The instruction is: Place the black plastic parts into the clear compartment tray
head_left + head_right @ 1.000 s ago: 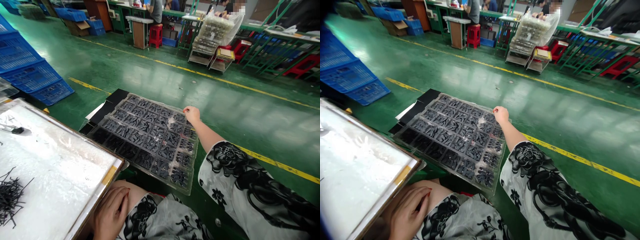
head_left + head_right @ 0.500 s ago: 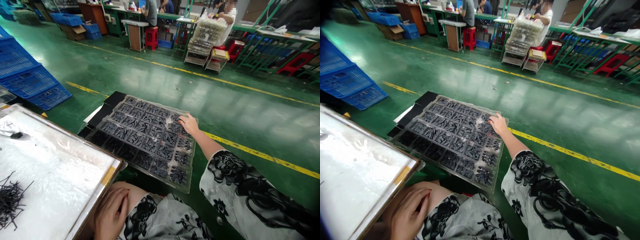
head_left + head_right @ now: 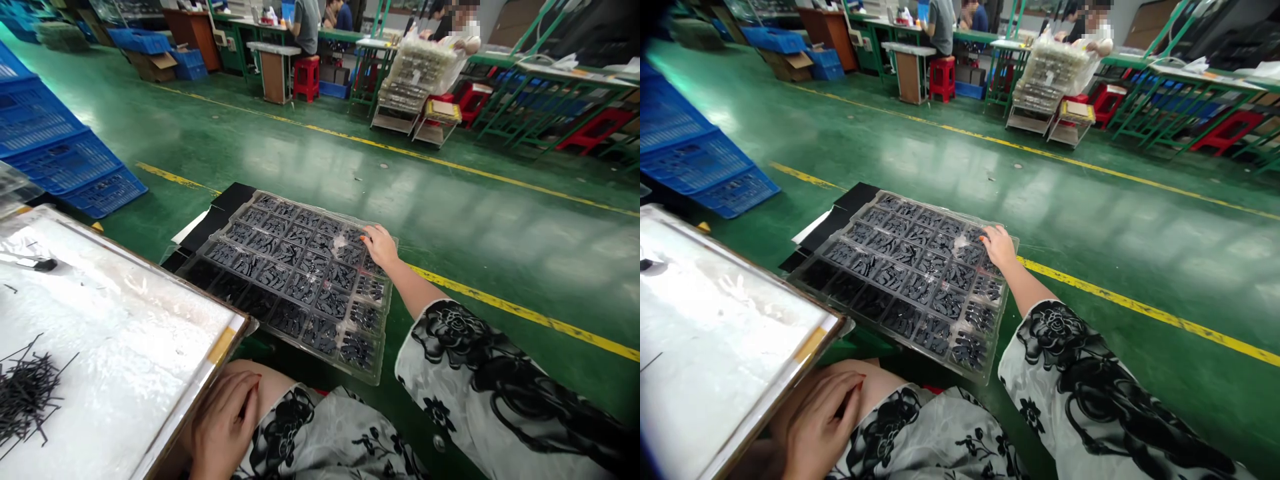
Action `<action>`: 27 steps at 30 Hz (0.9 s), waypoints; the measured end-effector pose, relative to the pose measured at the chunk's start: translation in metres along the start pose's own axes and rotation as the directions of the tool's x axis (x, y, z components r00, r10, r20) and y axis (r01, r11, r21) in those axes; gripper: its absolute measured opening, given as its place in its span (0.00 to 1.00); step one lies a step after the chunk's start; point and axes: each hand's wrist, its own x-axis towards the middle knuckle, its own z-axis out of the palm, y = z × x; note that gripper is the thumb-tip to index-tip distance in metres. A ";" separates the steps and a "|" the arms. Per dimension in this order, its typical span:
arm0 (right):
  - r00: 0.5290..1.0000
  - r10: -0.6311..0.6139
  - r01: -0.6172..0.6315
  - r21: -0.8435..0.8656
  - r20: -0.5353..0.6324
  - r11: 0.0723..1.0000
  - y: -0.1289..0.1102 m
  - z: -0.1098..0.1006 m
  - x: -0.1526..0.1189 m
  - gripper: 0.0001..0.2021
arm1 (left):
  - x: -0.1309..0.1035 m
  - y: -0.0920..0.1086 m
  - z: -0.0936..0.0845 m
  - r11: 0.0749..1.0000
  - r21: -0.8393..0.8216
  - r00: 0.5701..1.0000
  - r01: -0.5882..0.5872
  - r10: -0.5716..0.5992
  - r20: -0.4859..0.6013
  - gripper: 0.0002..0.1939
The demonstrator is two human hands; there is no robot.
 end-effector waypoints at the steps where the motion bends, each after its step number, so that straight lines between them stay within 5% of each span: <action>1: 0.999 0.028 -0.028 0.009 -0.033 1.000 0.002 -0.003 -0.002 0.20 | -0.001 0.000 0.000 1.000 -0.002 1.000 0.002 -0.002 -0.001 0.09; 9: 0.927 0.316 -0.310 0.063 -0.203 0.949 0.020 -0.024 -0.055 0.22 | -0.003 -0.003 0.004 1.000 -0.018 0.999 -0.020 0.019 -0.026 0.10; 13: 0.963 0.248 -0.245 0.040 -0.107 0.969 0.020 -0.027 -0.069 0.18 | -0.005 -0.006 0.004 0.999 -0.017 0.999 -0.042 0.041 -0.031 0.09; 21: 0.984 0.078 -0.060 -0.113 0.163 0.992 0.012 -0.023 -0.023 0.21 | -0.010 -0.003 0.000 1.000 -0.005 1.000 -0.009 0.009 -0.019 0.08; 27: 0.981 0.058 -0.018 -0.206 0.187 0.978 0.010 -0.013 -0.018 0.24 | -0.005 0.000 0.002 1.000 -0.006 1.000 0.001 -0.001 -0.027 0.08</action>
